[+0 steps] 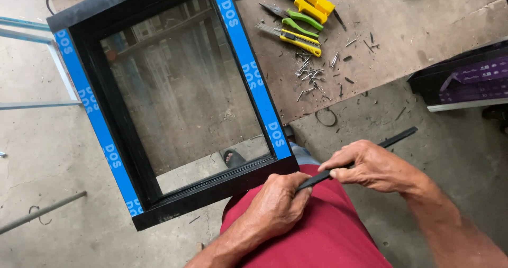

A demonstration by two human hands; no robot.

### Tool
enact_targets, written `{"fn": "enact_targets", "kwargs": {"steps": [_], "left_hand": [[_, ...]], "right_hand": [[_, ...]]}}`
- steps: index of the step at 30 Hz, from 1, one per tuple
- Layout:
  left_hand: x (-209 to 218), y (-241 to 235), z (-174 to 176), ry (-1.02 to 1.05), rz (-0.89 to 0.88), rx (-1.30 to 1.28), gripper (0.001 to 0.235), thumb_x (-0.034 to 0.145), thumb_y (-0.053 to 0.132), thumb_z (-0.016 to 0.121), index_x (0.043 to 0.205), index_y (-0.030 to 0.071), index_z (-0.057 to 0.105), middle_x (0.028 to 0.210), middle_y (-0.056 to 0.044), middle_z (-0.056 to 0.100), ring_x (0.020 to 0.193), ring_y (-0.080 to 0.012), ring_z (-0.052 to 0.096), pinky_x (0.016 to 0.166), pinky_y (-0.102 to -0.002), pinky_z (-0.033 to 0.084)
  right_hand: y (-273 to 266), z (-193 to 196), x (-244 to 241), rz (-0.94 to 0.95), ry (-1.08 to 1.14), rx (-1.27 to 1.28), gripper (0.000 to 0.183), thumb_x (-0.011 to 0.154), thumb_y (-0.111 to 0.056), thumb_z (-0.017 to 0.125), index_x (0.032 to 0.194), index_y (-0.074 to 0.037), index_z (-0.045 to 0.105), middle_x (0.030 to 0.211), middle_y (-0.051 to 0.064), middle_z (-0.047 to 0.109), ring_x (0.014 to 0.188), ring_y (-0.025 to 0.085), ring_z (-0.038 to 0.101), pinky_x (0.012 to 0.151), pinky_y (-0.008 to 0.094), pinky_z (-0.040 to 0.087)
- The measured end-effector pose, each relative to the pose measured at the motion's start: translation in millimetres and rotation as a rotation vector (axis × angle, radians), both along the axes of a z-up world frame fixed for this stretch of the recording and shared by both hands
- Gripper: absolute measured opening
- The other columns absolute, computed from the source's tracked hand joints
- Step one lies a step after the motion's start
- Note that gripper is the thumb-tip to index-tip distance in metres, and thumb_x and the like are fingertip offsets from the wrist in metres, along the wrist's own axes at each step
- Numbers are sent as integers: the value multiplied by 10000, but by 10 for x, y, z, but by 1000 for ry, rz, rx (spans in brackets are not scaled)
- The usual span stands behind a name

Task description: Installing rubber seals into a window frame and trimming them with a utility knife

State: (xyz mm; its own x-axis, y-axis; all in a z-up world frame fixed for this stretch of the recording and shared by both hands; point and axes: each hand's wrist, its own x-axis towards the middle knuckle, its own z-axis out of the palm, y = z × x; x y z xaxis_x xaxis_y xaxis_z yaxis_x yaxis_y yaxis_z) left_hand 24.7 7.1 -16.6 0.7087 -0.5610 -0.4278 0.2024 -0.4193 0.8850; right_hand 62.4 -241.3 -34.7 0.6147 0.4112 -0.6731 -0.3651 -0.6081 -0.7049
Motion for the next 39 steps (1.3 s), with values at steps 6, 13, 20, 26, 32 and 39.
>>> {"fn": "enact_targets", "kwargs": {"steps": [6,13,20,26,32,39], "left_hand": [[80,29,61,40,-23,-5,236,975,117,520,740,111,520,605,4,485,571,-174,420,568,-402,363],[77,-35,51,-73,16,53,215,978,140,514,774,72,533,592,-76,549,555,-253,488,594,-441,408],[46,87,153,42,37,-14,172,963,105,521,918,73,684,602,2,520,542,-158,446,545,-388,393],[47,20,151,-53,52,-64,189,975,115,519,800,78,581,625,-13,538,613,-122,443,590,-393,421],[112,76,155,-55,88,-3,165,954,133,539,817,82,616,612,-22,557,581,-152,452,599,-395,425],[114,102,180,26,68,-9,187,971,131,528,794,97,576,622,23,481,590,-136,404,580,-374,382]], "right_hand": [[-200,-60,62,55,-30,-124,309,826,-313,769,1074,-243,939,715,-25,750,648,90,605,608,275,415],[362,176,100,201,-287,-266,266,753,-552,767,892,-355,878,794,-163,834,765,91,691,897,315,413],[-30,131,228,-72,-23,-293,237,825,-285,758,836,-118,927,694,-23,794,656,88,614,626,283,419],[199,318,125,137,-420,-68,297,765,-479,807,934,-245,879,787,-61,856,720,119,751,767,302,502],[385,263,144,180,-401,-117,240,800,-415,707,927,-330,892,643,-73,764,643,141,624,715,326,442],[232,228,191,229,-349,-50,265,844,-358,678,987,-302,894,606,-39,756,577,162,603,626,340,421]]}}
